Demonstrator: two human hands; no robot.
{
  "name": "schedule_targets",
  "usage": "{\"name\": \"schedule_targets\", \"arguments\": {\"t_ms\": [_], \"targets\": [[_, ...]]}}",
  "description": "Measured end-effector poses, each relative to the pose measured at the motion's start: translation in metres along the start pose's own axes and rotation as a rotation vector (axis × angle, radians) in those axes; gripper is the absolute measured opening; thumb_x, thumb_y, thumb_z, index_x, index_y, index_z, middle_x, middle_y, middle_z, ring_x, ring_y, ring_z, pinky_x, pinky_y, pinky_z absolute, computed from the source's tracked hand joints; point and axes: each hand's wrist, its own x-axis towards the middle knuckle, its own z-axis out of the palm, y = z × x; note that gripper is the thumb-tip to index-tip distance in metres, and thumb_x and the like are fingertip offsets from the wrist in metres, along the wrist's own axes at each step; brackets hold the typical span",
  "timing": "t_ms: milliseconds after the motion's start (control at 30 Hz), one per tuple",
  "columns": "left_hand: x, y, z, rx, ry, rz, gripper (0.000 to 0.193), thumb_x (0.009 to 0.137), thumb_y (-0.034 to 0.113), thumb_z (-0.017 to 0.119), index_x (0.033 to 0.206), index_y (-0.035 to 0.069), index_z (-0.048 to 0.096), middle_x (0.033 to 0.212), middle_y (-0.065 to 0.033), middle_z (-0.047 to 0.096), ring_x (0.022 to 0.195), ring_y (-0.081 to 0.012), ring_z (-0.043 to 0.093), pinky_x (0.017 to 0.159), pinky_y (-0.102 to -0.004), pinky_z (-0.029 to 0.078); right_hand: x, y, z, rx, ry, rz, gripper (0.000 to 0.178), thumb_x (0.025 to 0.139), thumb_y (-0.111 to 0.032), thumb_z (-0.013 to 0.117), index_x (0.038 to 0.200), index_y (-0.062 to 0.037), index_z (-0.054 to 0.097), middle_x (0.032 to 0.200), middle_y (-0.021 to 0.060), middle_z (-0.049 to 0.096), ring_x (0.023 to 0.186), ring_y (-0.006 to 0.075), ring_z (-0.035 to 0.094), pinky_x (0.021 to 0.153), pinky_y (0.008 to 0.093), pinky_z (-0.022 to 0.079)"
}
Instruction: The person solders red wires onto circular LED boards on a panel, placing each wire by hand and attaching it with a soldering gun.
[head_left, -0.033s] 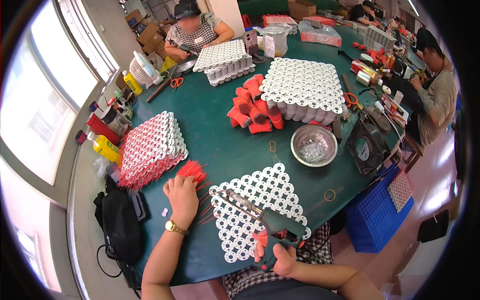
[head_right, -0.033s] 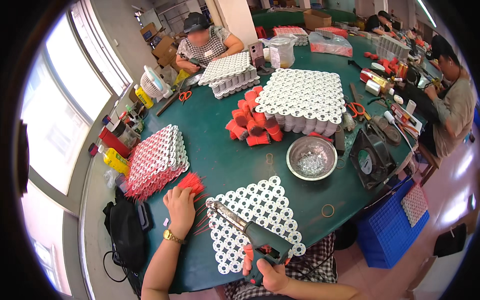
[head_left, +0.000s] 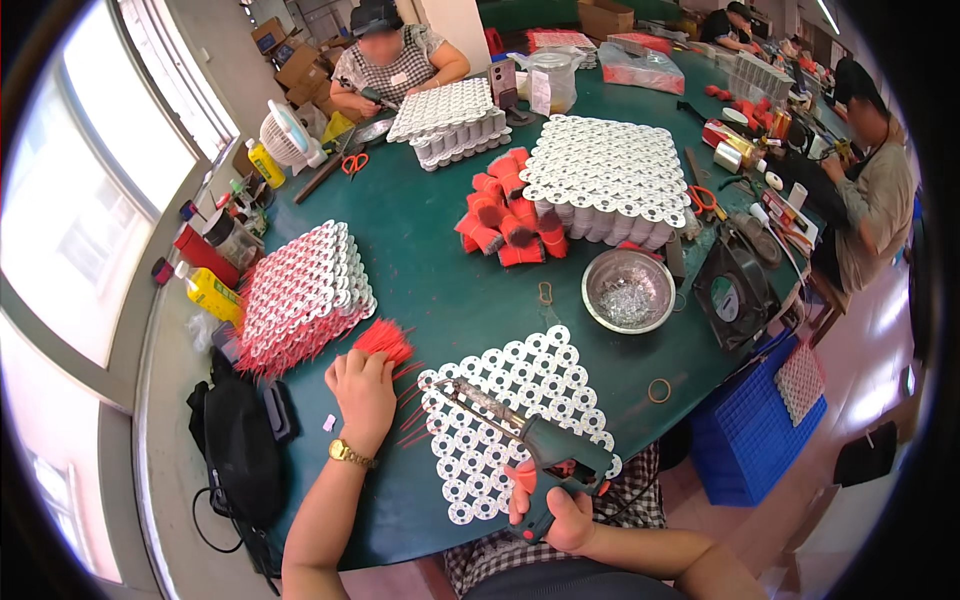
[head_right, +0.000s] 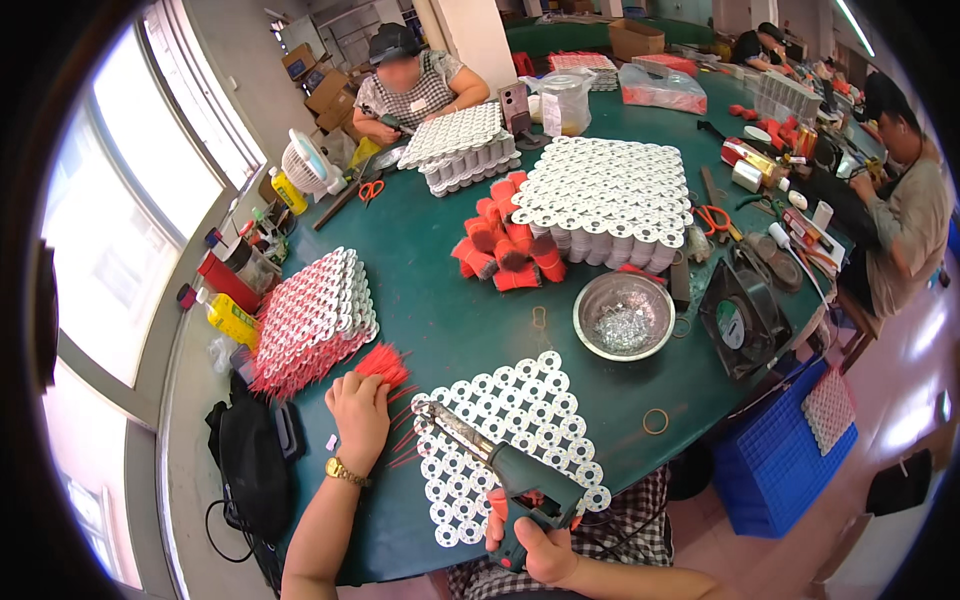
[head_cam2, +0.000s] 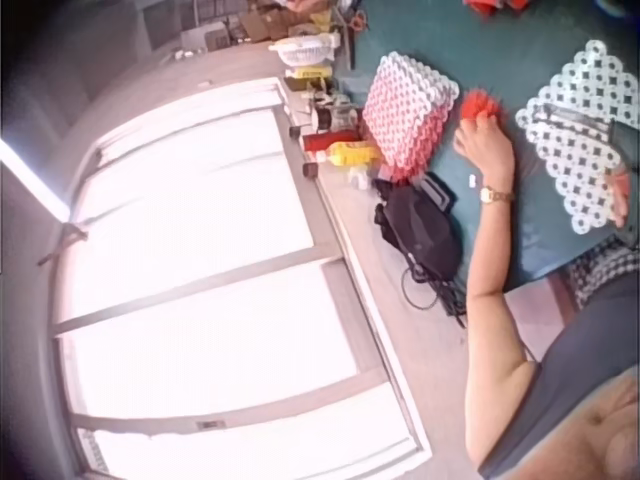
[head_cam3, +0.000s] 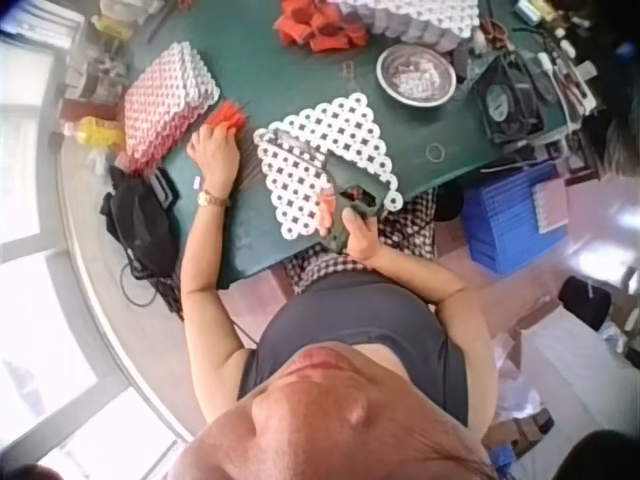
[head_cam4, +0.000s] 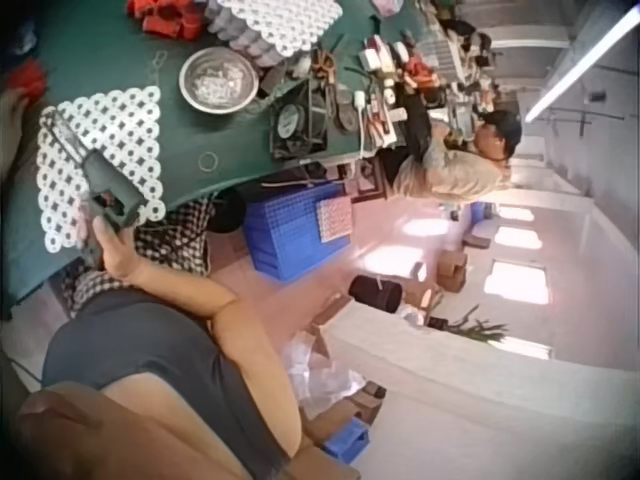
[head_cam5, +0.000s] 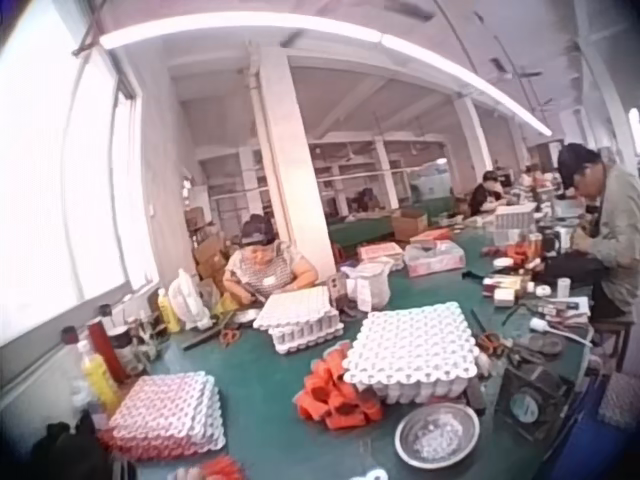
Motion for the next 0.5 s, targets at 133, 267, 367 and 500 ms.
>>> {"name": "schedule_targets", "arguments": {"t_ms": [133, 267, 367, 500], "targets": [[0.001, -0.006, -0.005, -0.124, 0.036, -0.086, 0.006, 0.079, 0.015, 0.072, 0.083, 0.011, 0.070, 0.087, -0.0023, 0.061, 0.090, -0.0237, 0.056, 0.085, -0.0393, 0.039, 0.001, -0.004, 0.001, -0.027, 0.011, 0.043, 0.053, 0.096, -0.044, 0.052, 0.129, -0.0030, 0.045, 0.083, 0.0082, 0.055, 0.075, 0.0200, 0.059, 0.092, 0.0454, 0.042], [-0.004, -0.012, -0.007, -0.140, 0.056, -0.048, 0.007, 0.078, 0.016, 0.074, 0.082, 0.011, 0.070, 0.086, -0.0012, 0.065, 0.088, -0.0220, 0.059, 0.082, -0.0376, 0.040, 0.002, -0.009, 0.003, -0.045, 0.052, 0.083, 0.056, 0.094, -0.048, 0.052, 0.127, -0.0046, 0.044, 0.079, 0.0073, 0.054, 0.070, 0.0208, 0.060, 0.105, 0.0532, 0.036], [-0.006, -0.014, -0.011, -0.194, 0.056, -0.063, 0.008, 0.078, 0.015, 0.074, 0.083, 0.010, 0.070, 0.087, -0.0020, 0.067, 0.091, -0.0224, 0.060, 0.082, -0.0383, 0.041, 0.002, -0.009, 0.002, -0.057, 0.049, 0.085, 0.056, 0.093, -0.048, 0.053, 0.127, -0.0048, 0.045, 0.078, 0.0075, 0.055, 0.070, 0.0210, 0.061, 0.104, 0.0527, 0.037], [-0.005, -0.011, -0.016, -0.427, 0.040, -0.230, 0.007, 0.080, 0.011, 0.073, 0.084, 0.006, 0.070, 0.084, -0.0064, 0.067, 0.084, -0.0239, 0.063, 0.076, -0.0360, 0.045, 0.000, -0.011, -0.013, -0.035, -0.082, 0.077, 0.053, 0.098, -0.042, 0.051, 0.133, -0.0032, 0.043, 0.085, 0.0074, 0.056, 0.075, 0.0192, 0.060, 0.104, 0.0489, 0.037]]}}
